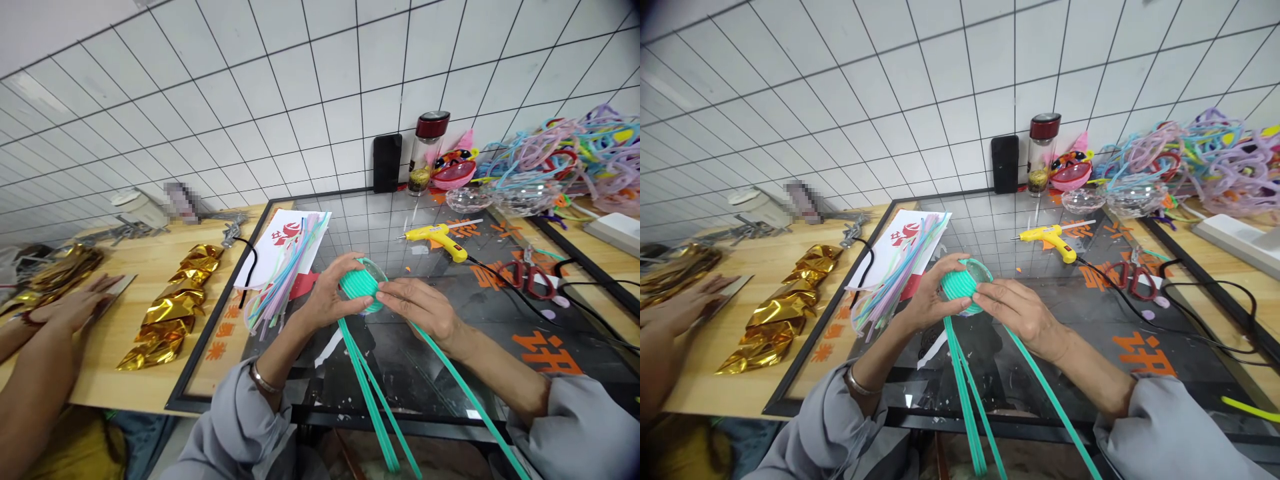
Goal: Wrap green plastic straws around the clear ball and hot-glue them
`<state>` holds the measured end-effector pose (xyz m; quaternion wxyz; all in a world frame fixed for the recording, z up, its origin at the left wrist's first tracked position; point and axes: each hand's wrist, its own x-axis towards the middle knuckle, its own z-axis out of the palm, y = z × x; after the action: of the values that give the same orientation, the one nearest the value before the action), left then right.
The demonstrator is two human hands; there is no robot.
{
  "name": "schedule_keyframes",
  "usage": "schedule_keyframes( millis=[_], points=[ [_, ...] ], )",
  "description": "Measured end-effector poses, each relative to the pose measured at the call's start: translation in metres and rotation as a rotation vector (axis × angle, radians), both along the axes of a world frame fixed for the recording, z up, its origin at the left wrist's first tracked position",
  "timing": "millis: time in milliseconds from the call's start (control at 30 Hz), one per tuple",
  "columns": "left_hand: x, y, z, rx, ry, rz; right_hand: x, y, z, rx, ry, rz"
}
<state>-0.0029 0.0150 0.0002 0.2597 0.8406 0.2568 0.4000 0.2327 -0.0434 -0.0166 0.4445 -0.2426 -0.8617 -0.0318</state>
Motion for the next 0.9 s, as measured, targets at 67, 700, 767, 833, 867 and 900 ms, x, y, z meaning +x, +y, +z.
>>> schedule_keyframes(
  millis=[67,700,767,833,867,900],
  points=[
    [-0.0003,0.0,0.0,-0.006,0.0,0.0,0.0001,-0.0001,-0.0001,0.003,-0.002,0.003],
    [-0.0031,0.0031,0.0032,0.057,0.074,-0.041,-0.0007,0.0002,-0.0004,-0.024,0.01,0.01],
    [-0.0043,0.0038,0.0036,0.035,0.086,-0.05,-0.0004,0.0,-0.0005,-0.027,0.015,0.007],
    [-0.0057,0.0047,0.0039,0.025,0.091,-0.064,-0.0002,-0.0001,-0.0004,-0.028,0.02,0.006],
    [-0.0063,0.0051,0.004,0.023,0.095,-0.069,-0.0001,-0.0001,-0.0004,-0.029,0.019,0.006],
    [-0.0069,0.0055,0.0042,0.023,0.101,-0.074,0.0,0.0001,-0.0003,-0.028,0.018,0.006]
  ],
)
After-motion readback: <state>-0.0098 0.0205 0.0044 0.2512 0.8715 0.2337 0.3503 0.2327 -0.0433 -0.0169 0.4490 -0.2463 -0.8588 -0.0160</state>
